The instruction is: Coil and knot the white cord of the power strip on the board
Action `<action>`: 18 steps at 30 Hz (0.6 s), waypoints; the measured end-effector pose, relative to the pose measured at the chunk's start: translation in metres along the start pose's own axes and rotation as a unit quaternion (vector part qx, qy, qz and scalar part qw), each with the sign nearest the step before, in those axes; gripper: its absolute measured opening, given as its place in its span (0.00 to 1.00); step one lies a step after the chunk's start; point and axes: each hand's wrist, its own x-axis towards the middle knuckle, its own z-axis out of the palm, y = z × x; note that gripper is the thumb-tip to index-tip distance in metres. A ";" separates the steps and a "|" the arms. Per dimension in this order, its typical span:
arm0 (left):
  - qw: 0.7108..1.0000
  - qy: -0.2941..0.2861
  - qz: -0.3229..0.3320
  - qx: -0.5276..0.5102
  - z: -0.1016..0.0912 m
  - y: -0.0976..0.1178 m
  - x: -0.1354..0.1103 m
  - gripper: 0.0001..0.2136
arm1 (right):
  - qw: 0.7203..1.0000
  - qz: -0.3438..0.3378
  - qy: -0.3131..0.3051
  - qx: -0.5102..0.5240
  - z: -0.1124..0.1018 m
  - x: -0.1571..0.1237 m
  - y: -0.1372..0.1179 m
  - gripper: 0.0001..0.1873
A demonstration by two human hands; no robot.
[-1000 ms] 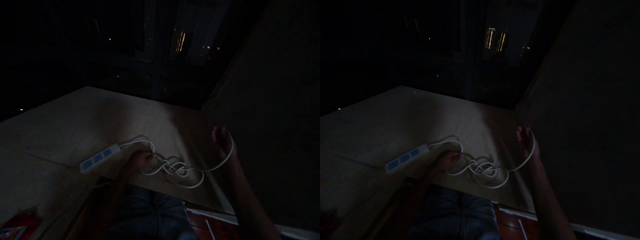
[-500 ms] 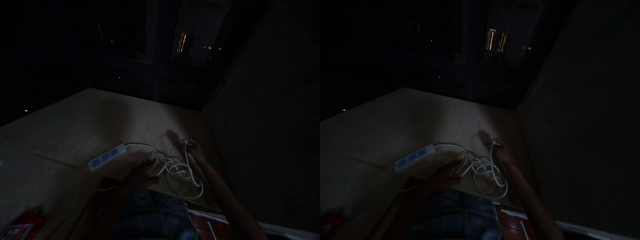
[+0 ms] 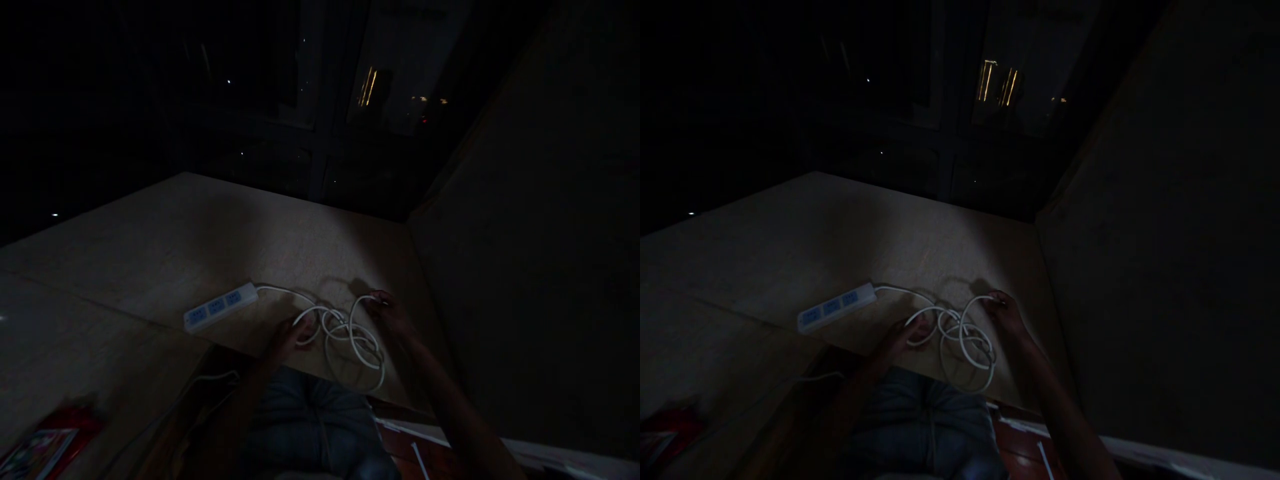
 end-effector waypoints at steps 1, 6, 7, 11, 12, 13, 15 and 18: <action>0.999 -0.014 -0.038 -0.030 -0.003 0.000 0.002 0.11 | 1.000 0.001 -0.002 -0.006 -0.002 0.000 0.002 0.23; 0.985 -0.067 -0.073 -0.139 -0.009 0.000 -0.008 0.16 | 1.000 0.012 0.019 -0.008 -0.013 -0.003 0.006 0.26; 0.984 -0.073 -0.071 -0.144 -0.009 0.001 -0.011 0.18 | 1.000 0.009 0.026 -0.013 -0.015 -0.004 0.004 0.26; 0.980 -0.083 -0.082 -0.159 -0.009 0.007 -0.017 0.25 | 0.994 0.001 0.062 -0.089 -0.026 -0.010 -0.004 0.27; 0.978 -0.083 -0.086 -0.169 -0.010 0.008 -0.017 0.25 | 0.992 0.007 0.067 -0.109 -0.030 -0.013 -0.006 0.27; 0.975 -0.085 -0.089 -0.183 -0.010 0.009 -0.017 0.25 | 0.990 0.018 0.070 -0.121 -0.035 -0.015 -0.007 0.27; 0.968 -0.090 -0.093 -0.216 -0.011 0.009 -0.017 0.24 | 0.989 0.046 0.071 -0.120 -0.045 -0.022 -0.007 0.27; 0.953 -0.105 -0.098 -0.268 -0.009 0.008 -0.018 0.22 | 0.990 0.103 0.068 -0.062 -0.058 -0.038 -0.004 0.26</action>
